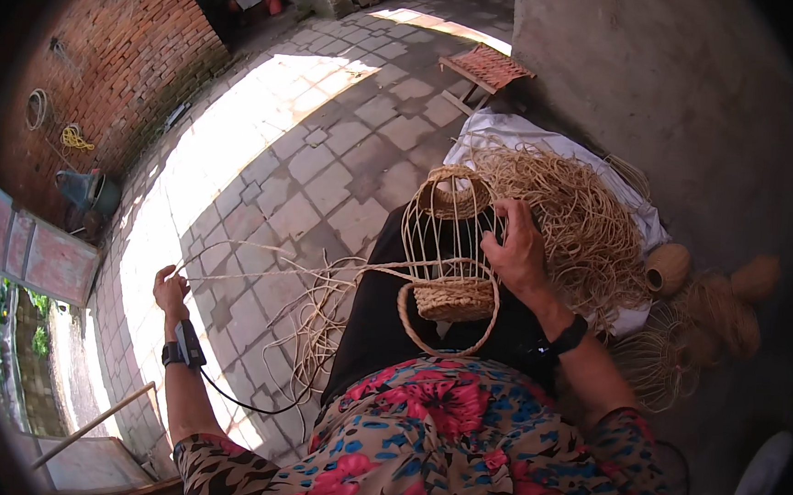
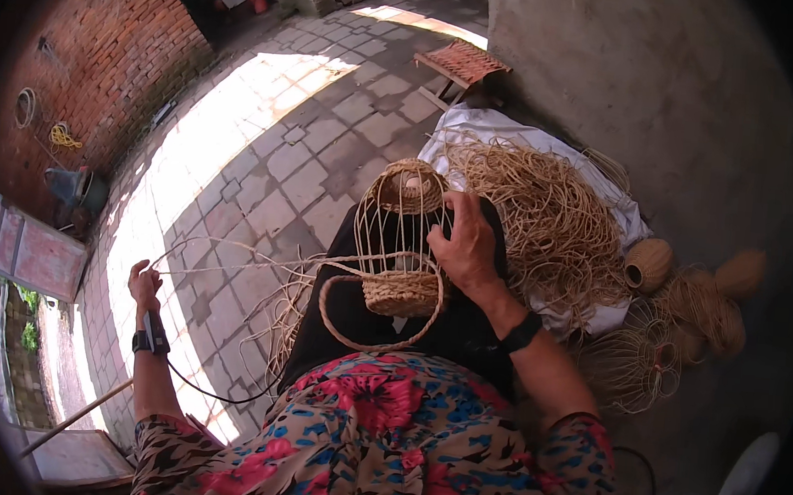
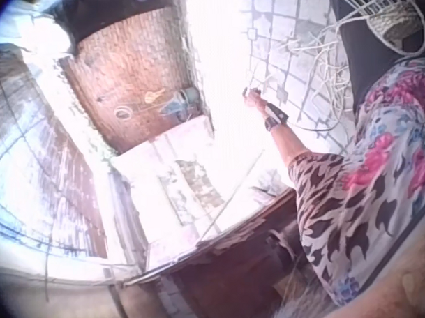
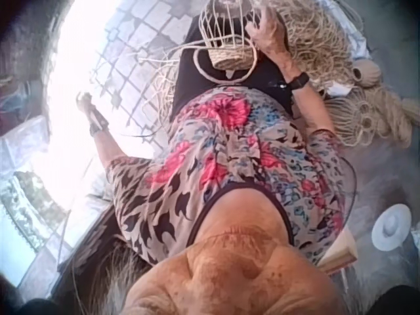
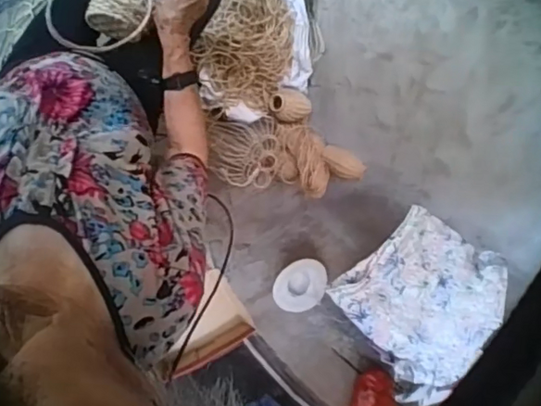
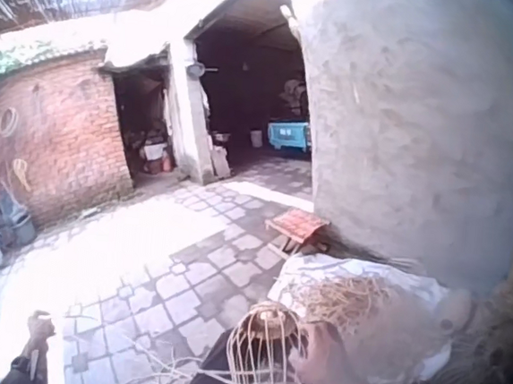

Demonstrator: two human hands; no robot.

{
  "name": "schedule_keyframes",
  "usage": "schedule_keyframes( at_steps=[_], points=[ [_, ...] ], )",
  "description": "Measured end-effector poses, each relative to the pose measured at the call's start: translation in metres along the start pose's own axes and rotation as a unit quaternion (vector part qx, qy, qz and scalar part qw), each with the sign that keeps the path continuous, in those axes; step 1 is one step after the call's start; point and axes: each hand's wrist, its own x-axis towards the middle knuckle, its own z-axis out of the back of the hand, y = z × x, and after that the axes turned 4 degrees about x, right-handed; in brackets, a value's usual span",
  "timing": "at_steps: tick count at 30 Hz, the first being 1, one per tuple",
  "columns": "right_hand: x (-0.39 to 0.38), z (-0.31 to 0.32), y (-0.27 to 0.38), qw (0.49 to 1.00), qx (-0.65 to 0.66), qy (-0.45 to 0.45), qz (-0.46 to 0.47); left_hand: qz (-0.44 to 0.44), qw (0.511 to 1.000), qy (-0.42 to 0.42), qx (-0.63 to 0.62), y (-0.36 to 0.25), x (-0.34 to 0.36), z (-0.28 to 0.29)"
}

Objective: The recorder is weaving a small basket using straw-like materials.

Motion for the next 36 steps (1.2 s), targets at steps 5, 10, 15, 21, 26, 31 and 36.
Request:
schedule_keyframes(
  at_steps=[5, 10, 15, 21, 26, 31, 36],
  points=[
    [-0.005, 0.001, -0.003, 0.999, -0.011, 0.007, -0.039, -0.217, 0.824, 0.001, 0.523, -0.033, -0.054, -0.069],
    [-0.004, 0.001, -0.002, 0.999, -0.02, 0.027, -0.035, -0.265, 0.852, 0.404, 0.2, -0.153, -0.239, -0.208],
    [-0.005, -0.001, 0.001, 1.0, -0.018, 0.01, -0.023, -0.376, 0.768, 0.501, 0.133, -0.167, -0.292, -0.233],
    [-0.003, 0.003, 0.007, 0.997, 0.037, 0.011, -0.065, -0.337, 0.829, 0.272, 0.352, -0.083, -0.191, -0.161],
    [-0.003, -0.001, 0.002, 0.996, 0.049, 0.008, -0.079, -0.269, 0.848, 0.121, 0.44, 0.015, -0.134, -0.057],
    [-0.005, -0.004, 0.007, 0.998, 0.036, 0.012, -0.055, -0.201, 0.852, 0.061, 0.48, 0.041, -0.119, -0.005],
    [-0.009, -0.002, 0.009, 0.998, 0.032, 0.023, -0.047, -0.199, 0.856, 0.057, 0.475, 0.031, -0.099, -0.011]
  ],
)
